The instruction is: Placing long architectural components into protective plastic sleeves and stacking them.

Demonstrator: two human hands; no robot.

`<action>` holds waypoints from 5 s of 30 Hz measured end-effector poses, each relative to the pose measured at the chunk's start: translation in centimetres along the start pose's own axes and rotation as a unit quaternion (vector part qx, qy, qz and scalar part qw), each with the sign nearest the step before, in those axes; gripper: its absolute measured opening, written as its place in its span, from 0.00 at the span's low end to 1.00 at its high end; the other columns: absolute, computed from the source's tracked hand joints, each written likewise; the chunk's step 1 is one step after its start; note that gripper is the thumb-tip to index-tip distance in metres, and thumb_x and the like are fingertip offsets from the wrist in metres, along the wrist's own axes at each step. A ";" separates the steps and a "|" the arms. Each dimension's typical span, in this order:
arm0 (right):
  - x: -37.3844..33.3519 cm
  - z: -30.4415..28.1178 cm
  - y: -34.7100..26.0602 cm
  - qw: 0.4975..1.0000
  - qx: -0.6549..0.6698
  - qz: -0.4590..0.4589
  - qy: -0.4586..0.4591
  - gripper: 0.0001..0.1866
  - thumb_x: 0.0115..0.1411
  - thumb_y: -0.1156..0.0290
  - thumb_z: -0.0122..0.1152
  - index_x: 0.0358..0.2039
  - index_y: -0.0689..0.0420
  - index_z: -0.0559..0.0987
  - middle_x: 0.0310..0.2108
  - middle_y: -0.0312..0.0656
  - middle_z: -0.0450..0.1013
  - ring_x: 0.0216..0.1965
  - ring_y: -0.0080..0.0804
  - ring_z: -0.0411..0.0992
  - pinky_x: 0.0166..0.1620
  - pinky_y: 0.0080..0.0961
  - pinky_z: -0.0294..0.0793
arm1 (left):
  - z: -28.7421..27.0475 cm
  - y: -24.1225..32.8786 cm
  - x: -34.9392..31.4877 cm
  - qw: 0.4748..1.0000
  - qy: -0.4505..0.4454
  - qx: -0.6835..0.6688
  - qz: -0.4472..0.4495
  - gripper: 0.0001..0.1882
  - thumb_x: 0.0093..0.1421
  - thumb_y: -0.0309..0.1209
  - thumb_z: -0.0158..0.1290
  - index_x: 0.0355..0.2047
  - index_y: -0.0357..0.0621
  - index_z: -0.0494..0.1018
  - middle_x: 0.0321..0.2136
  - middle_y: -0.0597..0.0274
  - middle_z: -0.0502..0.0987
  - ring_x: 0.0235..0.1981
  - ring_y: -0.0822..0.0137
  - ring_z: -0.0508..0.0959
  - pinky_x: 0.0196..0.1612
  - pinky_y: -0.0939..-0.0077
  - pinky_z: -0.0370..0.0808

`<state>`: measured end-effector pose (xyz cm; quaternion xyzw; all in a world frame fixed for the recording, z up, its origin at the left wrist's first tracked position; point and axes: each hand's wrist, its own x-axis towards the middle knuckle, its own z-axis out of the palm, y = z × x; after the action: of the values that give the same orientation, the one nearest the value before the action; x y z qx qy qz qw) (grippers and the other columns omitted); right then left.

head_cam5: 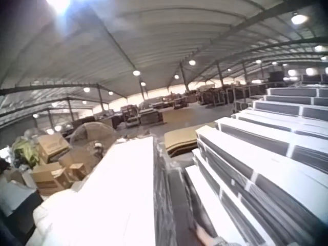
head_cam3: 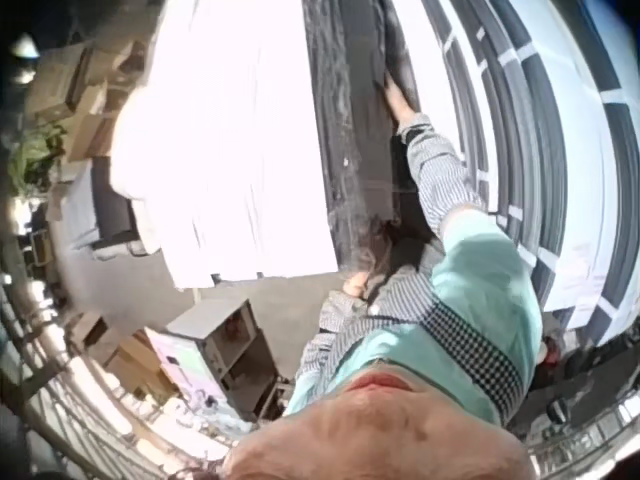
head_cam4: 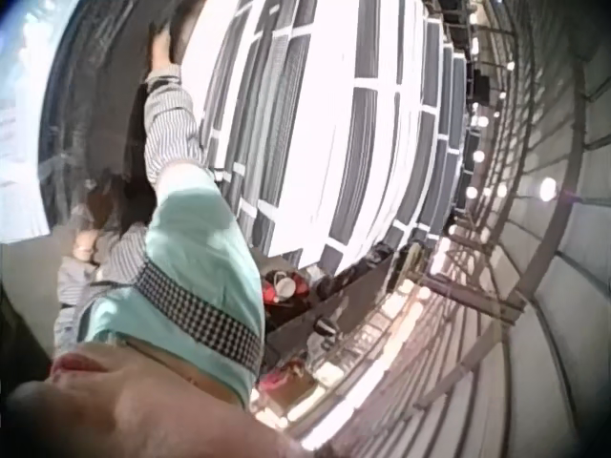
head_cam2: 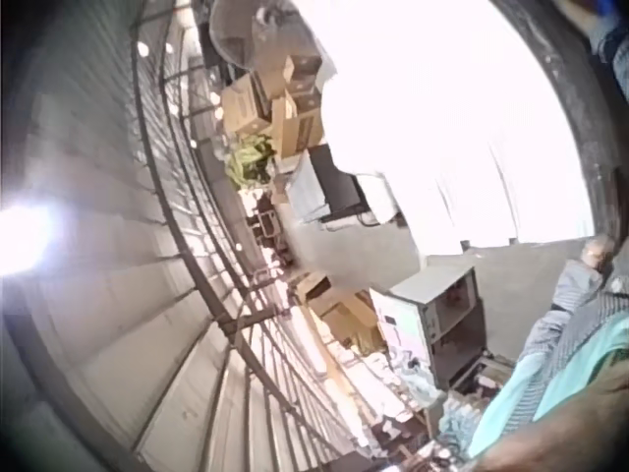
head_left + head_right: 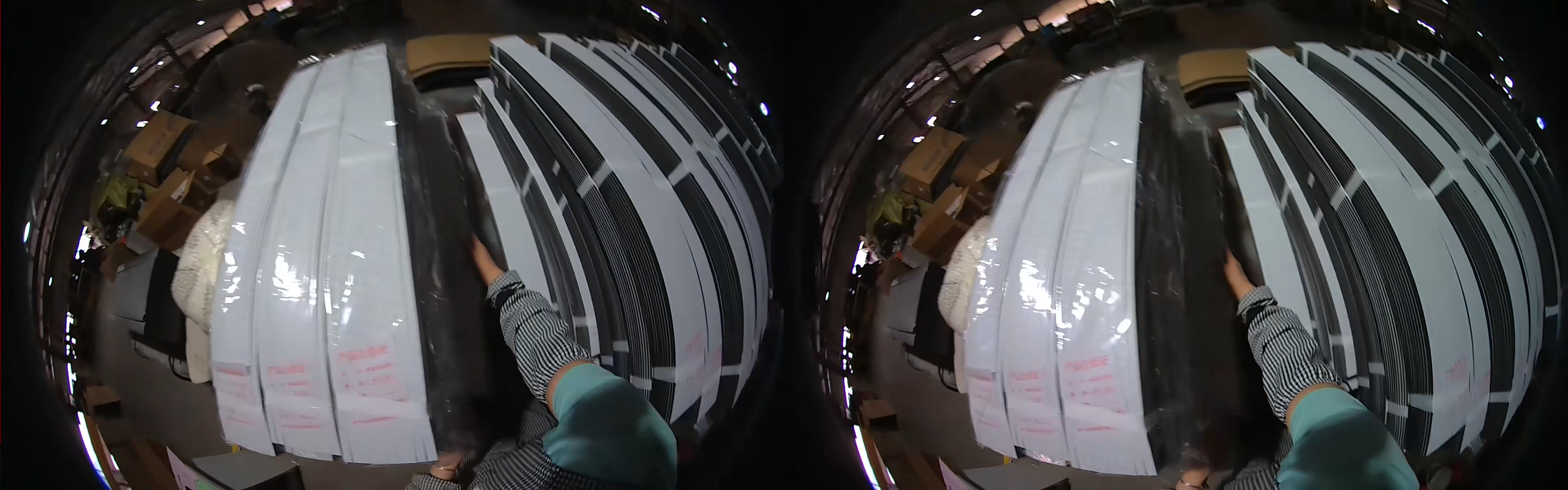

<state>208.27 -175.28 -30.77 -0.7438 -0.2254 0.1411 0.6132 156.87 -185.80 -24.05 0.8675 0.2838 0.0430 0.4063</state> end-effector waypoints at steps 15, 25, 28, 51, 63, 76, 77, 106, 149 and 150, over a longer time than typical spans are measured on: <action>-40.9 -13.4 6.3 0.790 0.451 0.315 0.269 0.63 0.60 0.53 0.69 0.72 0.48 0.25 0.74 0.53 0.32 0.74 0.51 0.38 0.72 0.48 0.41 | -9.3 9.3 -5.7 0.947 -0.060 -0.313 -0.030 0.20 0.60 0.20 0.56 0.53 0.36 0.73 0.41 0.52 0.84 0.42 0.68 0.82 0.46 0.78 0.76; -36.3 -13.1 5.3 0.752 0.539 0.333 0.182 0.24 0.60 0.54 0.67 0.52 0.52 0.75 0.53 0.34 0.73 0.53 0.38 0.68 0.57 0.39 0.64 | -15.4 15.1 -15.1 0.879 -0.014 -0.476 0.033 0.22 0.61 0.21 0.54 0.56 0.34 0.71 0.41 0.50 0.82 0.28 0.82 0.74 0.27 0.89 0.69; -35.9 -14.3 5.9 0.756 0.542 0.319 0.178 0.21 0.55 0.51 0.72 0.42 0.49 0.78 0.37 0.32 0.77 0.40 0.33 0.73 0.46 0.33 0.68 | -14.6 16.1 -16.6 0.878 0.012 -0.477 0.031 0.21 0.61 0.21 0.54 0.56 0.35 0.72 0.40 0.51 0.82 0.28 0.82 0.74 0.26 0.90 0.68; -63.3 -17.2 -22.5 0.949 0.285 0.120 -0.057 0.14 0.65 0.74 0.59 0.21 0.59 0.74 0.22 0.32 0.71 0.31 0.21 0.70 0.37 0.18 0.68 | -3.9 11.9 -17.8 0.867 -0.160 -0.457 -0.120 0.07 0.60 0.27 0.61 0.32 0.34 0.77 0.29 0.63 0.79 0.31 0.74 0.77 0.38 0.78 0.75; -62.5 -23.1 -11.0 0.927 0.098 0.123 -0.342 0.05 0.61 0.75 0.53 0.33 0.59 0.78 0.30 0.38 0.72 0.44 0.34 0.67 0.61 0.40 0.61 | 3.6 3.3 -15.8 0.927 -0.311 -0.200 -0.063 0.15 0.65 0.38 0.55 0.27 0.38 0.75 0.21 0.65 0.78 0.19 0.71 0.75 0.23 0.76 0.70; -57.3 -22.6 0.4 0.896 -0.199 -0.050 -0.393 0.06 0.49 0.77 0.59 0.27 0.55 0.83 0.31 0.37 0.77 0.37 0.36 0.73 0.44 0.31 0.72 | 11.3 0.5 -8.0 0.931 -0.263 0.208 0.144 0.11 0.62 0.31 0.49 0.31 0.47 0.82 0.37 0.60 0.82 0.36 0.55 0.83 0.42 0.62 0.80; -56.8 -23.4 -1.4 0.912 -0.126 -0.023 -0.389 0.06 0.49 0.79 0.58 0.25 0.56 0.82 0.30 0.38 0.76 0.34 0.35 0.74 0.41 0.29 0.73 | 8.8 2.6 -7.7 0.941 -0.273 0.118 0.164 0.08 0.60 0.29 0.53 0.31 0.46 0.82 0.37 0.62 0.81 0.35 0.58 0.82 0.41 0.64 0.80; -55.3 -16.7 -1.5 0.982 0.060 0.171 0.047 0.04 0.59 0.87 0.54 0.34 0.66 0.75 0.34 0.37 0.72 0.34 0.21 0.72 0.38 0.18 0.73 | 14.5 -1.9 -4.7 0.952 -0.105 -0.283 -0.051 0.11 0.61 0.31 0.57 0.42 0.41 0.75 0.33 0.57 0.79 0.33 0.66 0.78 0.38 0.72 0.75; -44.2 -20.0 5.5 0.871 0.227 0.428 0.078 0.08 0.61 0.75 0.54 0.24 0.55 0.72 0.20 0.32 0.67 0.19 0.17 0.62 0.23 0.18 0.61 | 21.5 1.1 5.3 0.809 -0.122 -0.446 -0.364 0.16 0.66 0.37 0.53 0.23 0.43 0.72 0.15 0.67 0.71 0.17 0.75 0.69 0.24 0.77 0.65; -43.3 -17.9 4.3 0.871 0.184 0.451 0.067 0.09 0.61 0.74 0.55 0.23 0.55 0.72 0.19 0.32 0.67 0.17 0.17 0.61 0.20 0.19 0.60 | 22.4 -2.0 4.2 0.769 -0.073 -0.488 -0.407 0.14 0.66 0.35 0.52 0.24 0.43 0.72 0.16 0.67 0.71 0.17 0.75 0.68 0.23 0.77 0.65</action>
<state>180.48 -213.13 -34.09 -0.6462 0.2060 0.3914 0.6219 166.30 -197.85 -41.09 0.3561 0.5207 -0.0567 0.7739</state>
